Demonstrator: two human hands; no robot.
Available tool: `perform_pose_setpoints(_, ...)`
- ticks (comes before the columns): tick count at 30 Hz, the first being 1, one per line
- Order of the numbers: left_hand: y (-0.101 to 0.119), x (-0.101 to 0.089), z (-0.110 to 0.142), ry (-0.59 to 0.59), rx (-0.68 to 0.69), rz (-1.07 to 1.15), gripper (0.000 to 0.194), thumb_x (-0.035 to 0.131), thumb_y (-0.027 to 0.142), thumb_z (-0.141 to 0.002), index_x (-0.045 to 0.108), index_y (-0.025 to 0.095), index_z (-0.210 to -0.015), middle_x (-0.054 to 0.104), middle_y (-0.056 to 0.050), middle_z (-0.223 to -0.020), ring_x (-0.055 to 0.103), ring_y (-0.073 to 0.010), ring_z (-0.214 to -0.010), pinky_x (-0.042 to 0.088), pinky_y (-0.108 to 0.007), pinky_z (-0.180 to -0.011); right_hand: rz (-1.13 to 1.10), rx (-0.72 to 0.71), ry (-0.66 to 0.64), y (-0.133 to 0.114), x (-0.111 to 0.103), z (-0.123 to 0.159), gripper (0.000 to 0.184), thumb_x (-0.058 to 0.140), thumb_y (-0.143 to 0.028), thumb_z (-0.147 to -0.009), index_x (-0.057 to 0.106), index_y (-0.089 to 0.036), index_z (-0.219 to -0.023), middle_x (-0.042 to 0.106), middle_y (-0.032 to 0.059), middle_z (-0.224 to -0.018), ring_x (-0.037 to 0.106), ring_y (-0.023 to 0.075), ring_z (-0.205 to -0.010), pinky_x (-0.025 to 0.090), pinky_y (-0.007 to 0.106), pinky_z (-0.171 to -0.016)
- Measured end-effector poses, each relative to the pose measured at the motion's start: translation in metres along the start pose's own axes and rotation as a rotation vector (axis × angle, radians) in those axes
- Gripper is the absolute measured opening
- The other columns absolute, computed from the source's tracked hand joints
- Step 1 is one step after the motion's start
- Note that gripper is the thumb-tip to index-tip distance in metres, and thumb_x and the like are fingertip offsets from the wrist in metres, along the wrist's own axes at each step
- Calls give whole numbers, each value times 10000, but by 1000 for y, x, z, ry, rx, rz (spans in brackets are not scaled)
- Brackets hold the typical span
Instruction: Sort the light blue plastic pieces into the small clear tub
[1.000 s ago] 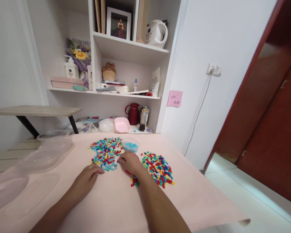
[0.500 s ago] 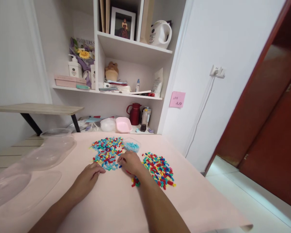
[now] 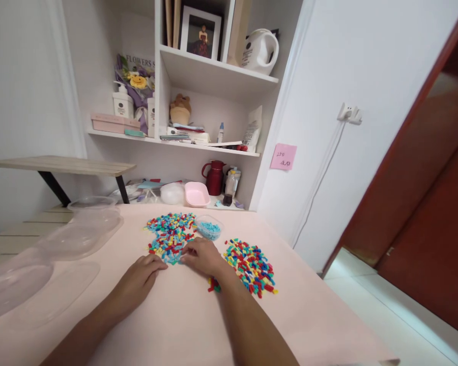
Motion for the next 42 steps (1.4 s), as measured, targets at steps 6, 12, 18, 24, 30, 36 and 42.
perform_pose_setpoints(6, 2, -2, -2, -9, -31, 23, 373, 380, 112, -833, 713, 218, -967, 652, -70, -994, 549, -208, -955, 427, -366, -879, -33, 121, -103, 9, -5, 3, 256, 616, -203, -765, 690, -234, -1008, 643, -4, -781, 573, 129, -711, 415, 229, -687)
perform_pose_setpoints(12, 2, -1, -2, -4, -30, 36, 372, 378, 109, -837, 714, 214, -959, 650, -68, -992, 552, -203, -955, 430, -355, -872, -84, 191, -80, 13, -22, 14, 294, 449, -242, -874, 681, -238, -1056, 689, 14, -870, 601, 146, -763, 433, 246, -703)
perform_pose_setpoints(18, -2, 1, -2, 21, -31, 68, 361, 397, 117, -832, 718, 225, -958, 653, -55, -969, 558, -192, -948, 434, -338, -867, -34, 196, -117, 8, -15, 12, 247, 599, -334, -802, 697, -239, -1009, 688, 17, -853, 611, 156, -754, 434, 249, -693)
perform_pose_setpoints(24, -3, 1, -4, 20, -29, 69, 347, 396, 111, -826, 715, 217, -910, 652, -55, -960, 560, -191, -931, 432, -340, -860, 72, 187, -84, 3, -12, 8, 214, 702, -327, -712, 706, -254, -913, 676, 2, -885, 605, 151, -778, 408, 241, -689)
perform_pose_setpoints(30, -2, -1, -6, 1, -40, 64, 341, 391, 106, -826, 705, 208, -909, 653, -55, -961, 561, -191, -946, 428, -339, -876, 47, 166, -102, 3, -8, 6, 166, 700, -285, -717, 708, -251, -879, 668, -10, -840, 586, 140, -748, 390, 231, -668)
perform_pose_setpoints(36, -11, 3, -7, 17, -15, 83, 338, 387, 119, -823, 703, 223, -883, 663, -51, -955, 576, -190, -935, 441, -342, -864, 48, 136, 30, 2, -21, 1, 183, 637, -215, -760, 706, -258, -924, 672, -3, -865, 586, 137, -751, 403, 225, -672)
perform_pose_setpoints(42, -14, 5, -8, 31, -14, 110, 325, 397, 130, -810, 701, 232, -861, 668, -48, -961, 587, -190, -948, 446, -347, -883, 205, 331, 390, 24, -62, -14, 241, 525, -262, -857, 683, -257, -1038, 664, 38, -964, 601, 171, -853, 422, 267, -765)
Point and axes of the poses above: each hand's wrist, its own z-axis away from the middle knuckle, its own x-axis out of the palm, y = z × x, the point moved 2 cm from there along -z, towards the middle knuckle
